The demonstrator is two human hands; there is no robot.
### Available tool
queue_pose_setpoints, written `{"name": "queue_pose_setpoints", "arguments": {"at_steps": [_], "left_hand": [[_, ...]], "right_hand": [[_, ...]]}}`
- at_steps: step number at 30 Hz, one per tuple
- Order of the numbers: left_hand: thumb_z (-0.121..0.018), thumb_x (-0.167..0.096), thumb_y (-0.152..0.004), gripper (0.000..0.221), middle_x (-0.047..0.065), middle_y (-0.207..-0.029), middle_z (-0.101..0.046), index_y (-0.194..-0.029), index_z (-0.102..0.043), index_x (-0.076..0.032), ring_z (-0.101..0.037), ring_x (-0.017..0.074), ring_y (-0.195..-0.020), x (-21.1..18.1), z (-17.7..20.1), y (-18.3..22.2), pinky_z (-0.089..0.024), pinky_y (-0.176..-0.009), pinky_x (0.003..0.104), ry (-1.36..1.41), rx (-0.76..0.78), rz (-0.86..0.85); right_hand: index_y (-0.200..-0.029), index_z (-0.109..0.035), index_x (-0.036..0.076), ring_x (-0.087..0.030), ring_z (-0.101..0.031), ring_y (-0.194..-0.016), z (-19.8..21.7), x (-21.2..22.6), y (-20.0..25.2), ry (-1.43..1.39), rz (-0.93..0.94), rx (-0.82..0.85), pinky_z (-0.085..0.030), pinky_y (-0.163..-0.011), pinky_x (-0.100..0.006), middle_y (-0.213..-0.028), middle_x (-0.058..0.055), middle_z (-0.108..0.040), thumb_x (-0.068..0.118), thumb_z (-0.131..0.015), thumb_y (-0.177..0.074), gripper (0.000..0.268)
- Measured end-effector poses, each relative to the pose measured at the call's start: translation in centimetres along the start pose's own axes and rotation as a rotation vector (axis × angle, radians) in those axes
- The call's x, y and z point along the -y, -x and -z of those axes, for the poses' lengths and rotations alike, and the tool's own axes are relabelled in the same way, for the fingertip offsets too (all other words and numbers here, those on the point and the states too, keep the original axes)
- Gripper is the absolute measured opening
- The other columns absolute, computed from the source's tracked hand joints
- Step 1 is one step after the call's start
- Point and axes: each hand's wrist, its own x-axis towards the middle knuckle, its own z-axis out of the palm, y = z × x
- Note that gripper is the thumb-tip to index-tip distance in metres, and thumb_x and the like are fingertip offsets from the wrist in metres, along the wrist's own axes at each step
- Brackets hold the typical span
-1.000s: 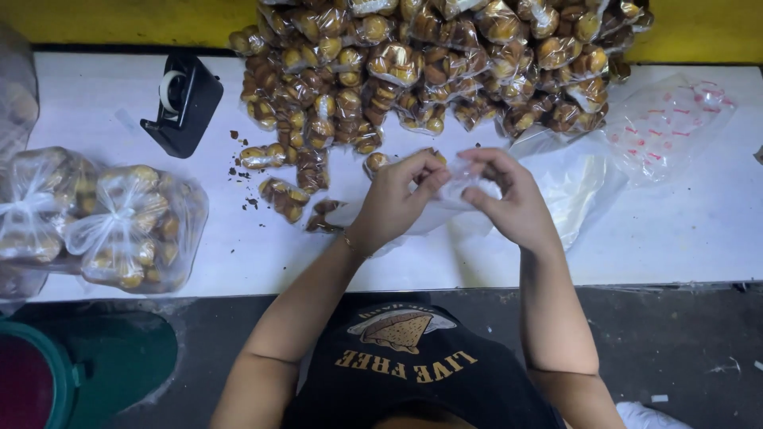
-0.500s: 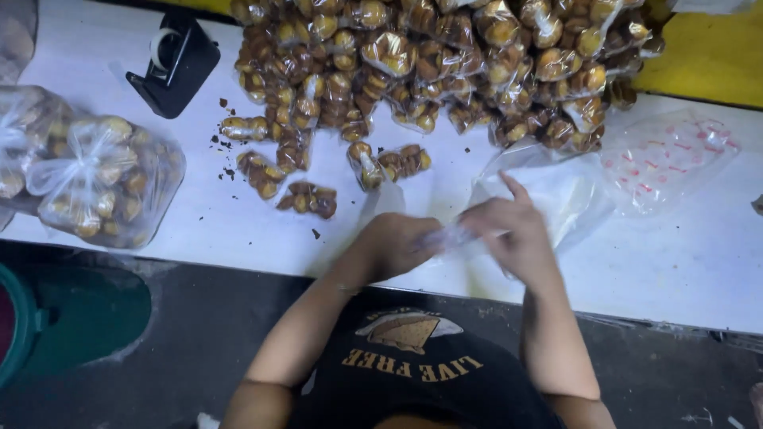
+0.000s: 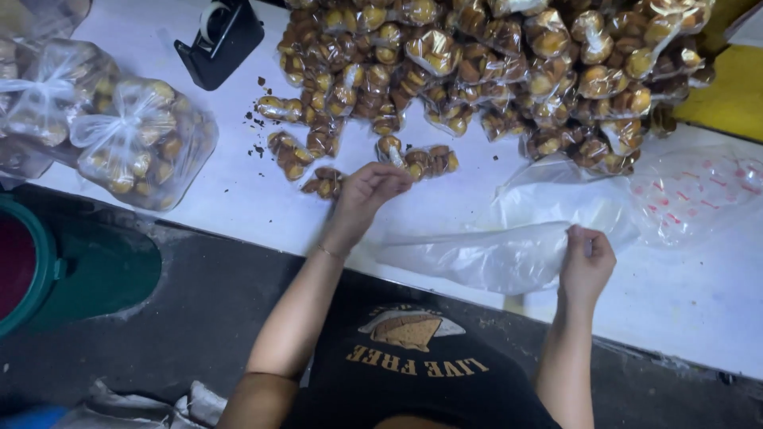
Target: The person packages bread rolls by picking up several individually wrapped rolls from a large pile and placing them into a larger plastic bag, then twisting the bag closed and setting it aside.
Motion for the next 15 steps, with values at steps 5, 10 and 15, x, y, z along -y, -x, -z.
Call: {"name": "queue_pose_setpoints", "arguments": {"at_steps": [5, 10, 15], "left_hand": [[-0.089, 0.001, -0.067, 0.040, 0.016, -0.103, -0.077, -0.103, -0.074, -0.001, -0.072, 0.0260, -0.102, 10.6, 4.1, 4.8, -0.056, -0.093, 0.038, -0.061, 0.278, 0.410], [-0.070, -0.013, -0.098, 0.016, 0.009, -0.095, -0.070, -0.107, -0.069, 0.001, -0.064, 0.0168, -0.090, 7.5, 7.6, 0.0, -0.053, -0.084, 0.029, 0.121, -0.231, 0.081], [-0.081, -0.009, -0.088, 0.028, 0.015, -0.098, -0.075, -0.110, -0.070, 0.004, -0.072, 0.0187, -0.088, -3.9, 6.5, -0.2, -0.059, -0.082, 0.032, 0.074, -0.177, -0.069]], "right_hand": [[-0.096, -0.072, 0.008, -0.013, -0.049, -0.078, -2.0, 2.3, -0.2, 0.145, 0.032, 0.029, -0.042, -0.076, -0.030, -0.077, -0.004, -0.060, 0.024, -0.080, -0.108, 0.021], [-0.098, -0.076, 0.012, -0.015, -0.052, -0.066, -4.8, -0.3, 0.4, 0.272, 0.016, 0.036, -0.042, -0.064, -0.031, -0.073, -0.006, -0.061, 0.026, -0.081, -0.107, 0.017], [-0.105, -0.074, 0.005, -0.022, -0.063, -0.074, -9.7, 4.5, 4.0, 0.251, 0.073, -0.026, -0.049, -0.070, -0.033, -0.081, -0.013, -0.068, 0.016, -0.074, -0.109, 0.011]]}}
